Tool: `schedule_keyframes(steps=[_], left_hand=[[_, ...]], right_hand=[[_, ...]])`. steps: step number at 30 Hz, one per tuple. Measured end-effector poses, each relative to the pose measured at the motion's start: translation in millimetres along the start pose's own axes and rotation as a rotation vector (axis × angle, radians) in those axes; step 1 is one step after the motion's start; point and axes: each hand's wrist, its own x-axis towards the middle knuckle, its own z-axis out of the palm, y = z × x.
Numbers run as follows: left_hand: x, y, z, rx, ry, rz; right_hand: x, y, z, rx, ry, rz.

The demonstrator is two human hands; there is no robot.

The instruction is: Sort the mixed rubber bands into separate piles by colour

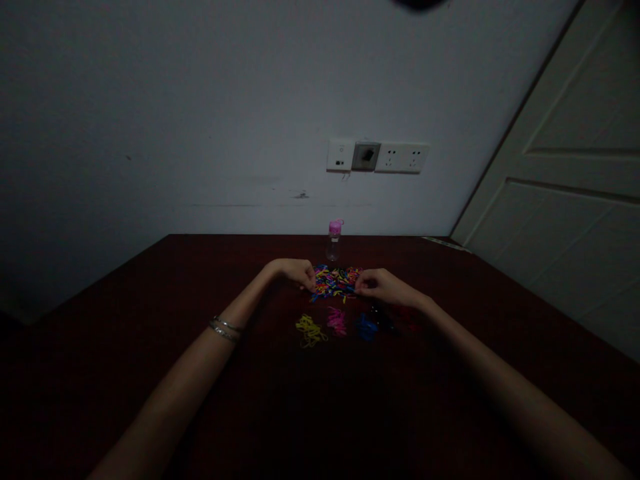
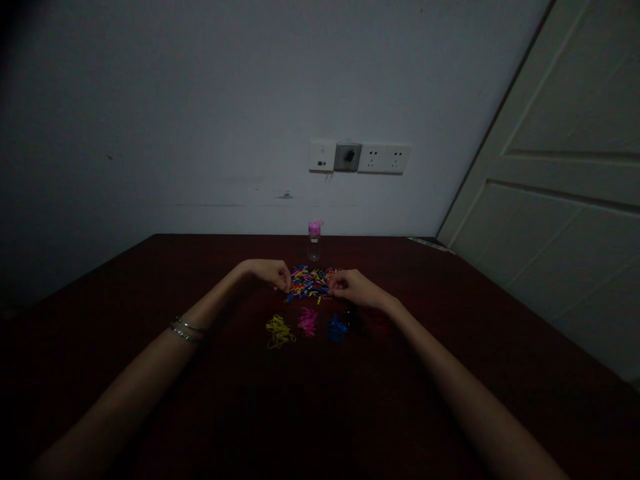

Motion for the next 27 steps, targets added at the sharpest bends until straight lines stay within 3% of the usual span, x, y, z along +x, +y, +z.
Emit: schedule_keyframes(steps=[6,11,27], left_hand=[[3.4,0.9,2.8,0.068,-0.003,-0.03],[7.7,0.5,7.7,0.098,-0.019,-0.027],[10.8,8.3,16.2,0.244,-0.017,-0.107]], right_hand=[[-8.9,-1.4,-17.8,0.076,-0.246,0.072],[-11.5,1.4,-18.1,0.122,-0.362,0.071],[-11.6,14.5,-19.4,0.119,-0.237,0.15]])
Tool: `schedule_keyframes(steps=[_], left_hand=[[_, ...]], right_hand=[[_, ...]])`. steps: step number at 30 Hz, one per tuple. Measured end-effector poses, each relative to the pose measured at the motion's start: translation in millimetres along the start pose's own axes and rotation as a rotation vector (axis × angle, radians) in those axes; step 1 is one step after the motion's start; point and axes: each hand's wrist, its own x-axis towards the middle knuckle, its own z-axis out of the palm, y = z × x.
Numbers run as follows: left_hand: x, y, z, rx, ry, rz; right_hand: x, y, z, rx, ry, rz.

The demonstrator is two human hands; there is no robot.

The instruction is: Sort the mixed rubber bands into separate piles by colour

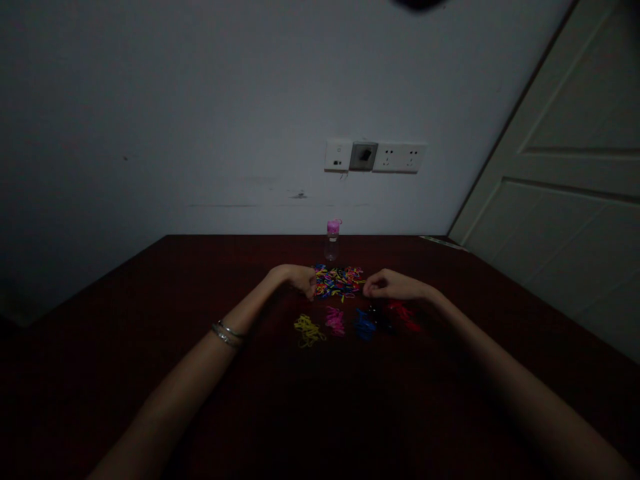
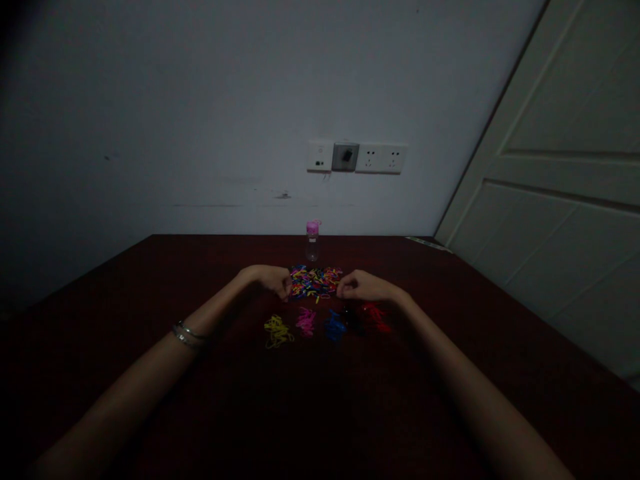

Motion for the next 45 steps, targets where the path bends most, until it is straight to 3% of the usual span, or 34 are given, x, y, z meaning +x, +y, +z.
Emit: schedule_keyframes(steps=[5,15,22,28,35,39,45], left_hand=[[1.7,1.4,0.4,0.026,0.039,0.082],[1.6,8.2,3.2,0.021,0.045,0.052],[-3.3,6.3,-3.2,0.012,0.045,0.101],[-17.2,35.3,-5.3,-0.011,0.149,0.234],[-5.2,77.9,23.7,0.062,0.202,0.44],[3.9,80.9,35.3,0.074,0.175,0.488],[5.3,76.5,33.7,0.052,0.183,0.499]], right_hand=[[-0.3,0.7,-0.1,-0.017,0.032,-0.02],[1.3,6.6,-3.7,-0.033,0.114,-0.028],[-0.5,6.1,-2.8,-0.056,-0.052,-0.044],[-0.1,-0.3,2.2,-0.17,-0.137,-0.117],[0.3,-1.6,4.9,-0.244,-0.149,-0.12],[1.4,2.0,3.4,-0.249,-0.18,-0.139],[2.9,2.1,4.6,-0.251,-0.195,-0.167]])
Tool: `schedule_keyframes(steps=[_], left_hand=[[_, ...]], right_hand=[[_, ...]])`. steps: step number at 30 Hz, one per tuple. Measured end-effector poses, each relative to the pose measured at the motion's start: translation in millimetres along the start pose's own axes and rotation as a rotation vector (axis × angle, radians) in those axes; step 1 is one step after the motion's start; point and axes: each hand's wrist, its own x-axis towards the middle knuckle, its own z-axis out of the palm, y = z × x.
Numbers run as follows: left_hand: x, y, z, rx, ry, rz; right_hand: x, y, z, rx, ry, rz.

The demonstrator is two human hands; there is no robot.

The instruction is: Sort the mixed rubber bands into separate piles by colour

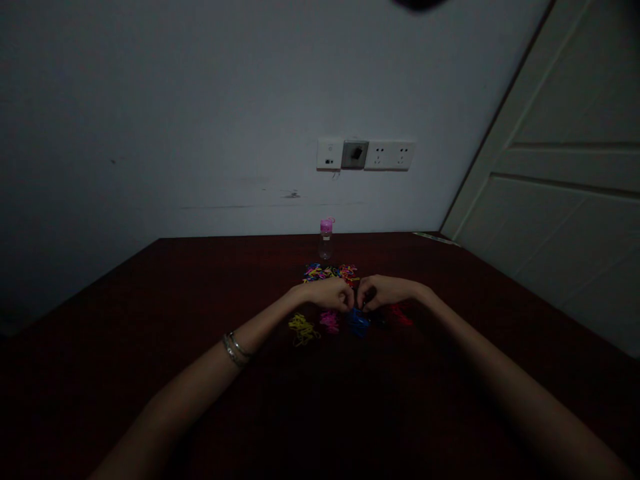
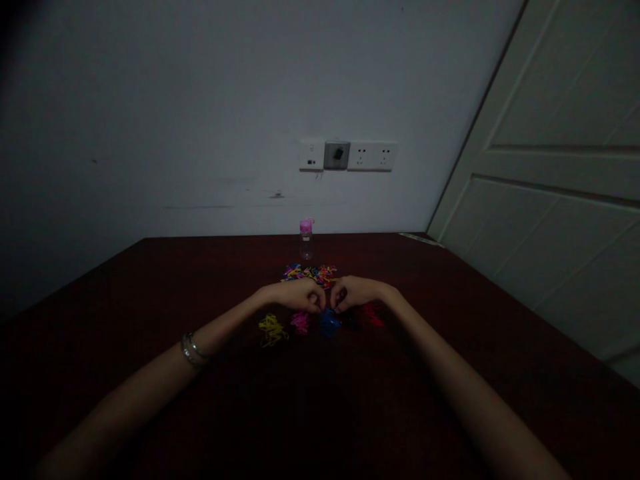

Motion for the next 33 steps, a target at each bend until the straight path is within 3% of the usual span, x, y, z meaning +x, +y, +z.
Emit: schedule_keyframes(steps=[13,21,23,29,33], left_hand=[[-12.1,-17.9,-20.9,-0.288,0.126,-0.107],[-26.7,-49.4,-36.2,-0.523,0.337,-0.197],[-30.6,-60.5,-37.0,-0.632,0.407,-0.231],[-43.3,-101.9,-35.6,-0.981,0.733,-0.277],[-49.1,-118.6,-31.5,-1.013,0.784,-0.355]], right_hand=[[-4.0,-6.2,-2.2,0.002,-0.03,0.047],[-7.6,-6.0,-6.2,0.043,-0.053,0.058],[-8.1,-6.8,-8.4,0.042,0.022,0.048],[-4.6,5.5,-10.5,0.039,0.444,0.157],[1.8,14.7,-3.7,0.084,0.493,0.173]])
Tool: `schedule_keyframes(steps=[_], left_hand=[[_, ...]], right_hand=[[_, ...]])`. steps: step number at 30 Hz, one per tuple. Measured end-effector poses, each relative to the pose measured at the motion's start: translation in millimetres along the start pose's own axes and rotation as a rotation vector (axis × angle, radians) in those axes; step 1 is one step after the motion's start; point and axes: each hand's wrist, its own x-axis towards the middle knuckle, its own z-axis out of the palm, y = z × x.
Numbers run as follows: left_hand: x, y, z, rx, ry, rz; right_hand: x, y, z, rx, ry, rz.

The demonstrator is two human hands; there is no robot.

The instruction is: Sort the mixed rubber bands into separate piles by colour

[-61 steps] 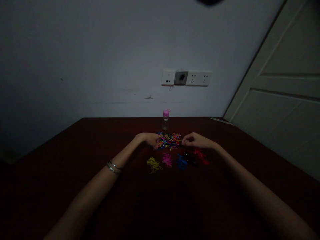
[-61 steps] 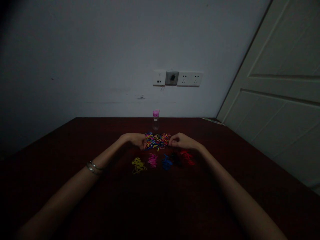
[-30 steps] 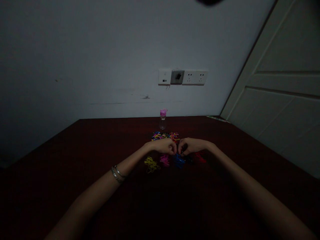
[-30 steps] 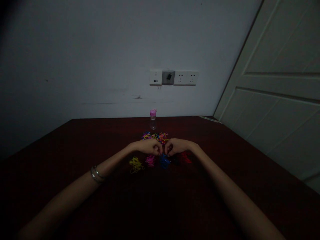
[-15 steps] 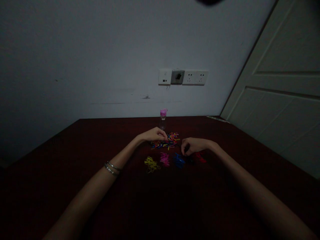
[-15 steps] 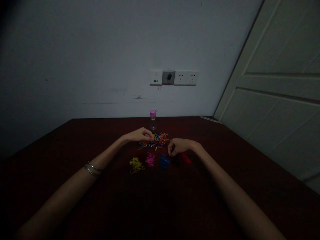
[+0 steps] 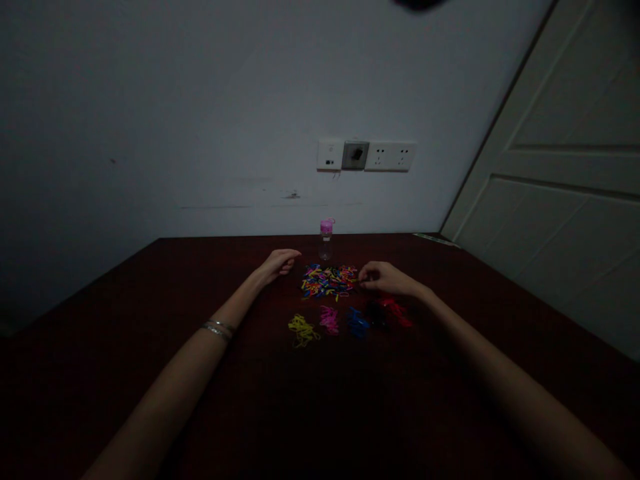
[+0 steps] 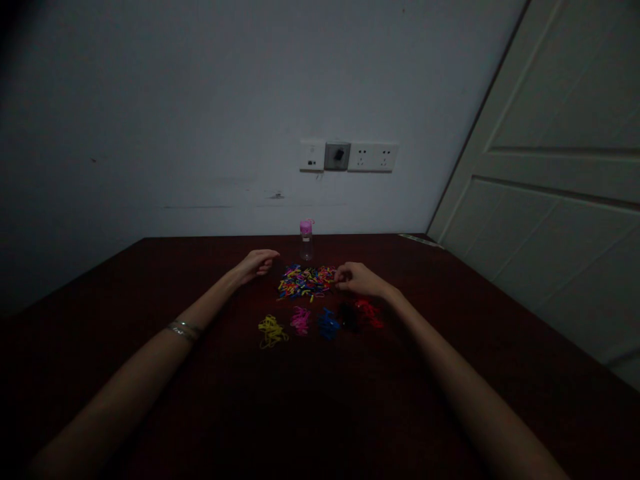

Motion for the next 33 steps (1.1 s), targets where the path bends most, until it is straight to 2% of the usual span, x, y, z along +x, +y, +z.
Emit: schedule_keyframes(steps=[4,9,14,19,23,28,33], left_hand=[[0.4,-4.6,-1.3,0.017,0.044,-0.009],[2.2,-4.5,2.6,-0.005,0.089,0.05],[0.5,-0.4,9.5,0.042,0.096,0.082],[-2.0,3.7,20.2,0.239,0.11,0.086],[-3.3,6.1,33.3,0.431,0.052,0.119],[-8.4,12.0,50.9,0.559,-0.098,0.221],[-17.2,19.1,71.3,0.615,-0.228,0.294]], right_hand=[[0.6,-1.7,11.6,0.043,-0.074,-0.015],[0.8,-6.4,19.6,0.029,-0.097,-0.053],[0.1,-9.3,17.5,0.018,-0.087,-0.075],[-1.4,-7.2,8.7,0.07,-0.051,-0.022],[-4.1,-2.3,-1.2,0.175,-0.052,0.021],[-6.4,-0.5,-8.2,0.276,-0.056,0.051],[-4.1,-9.9,-7.3,0.347,-0.025,0.05]])
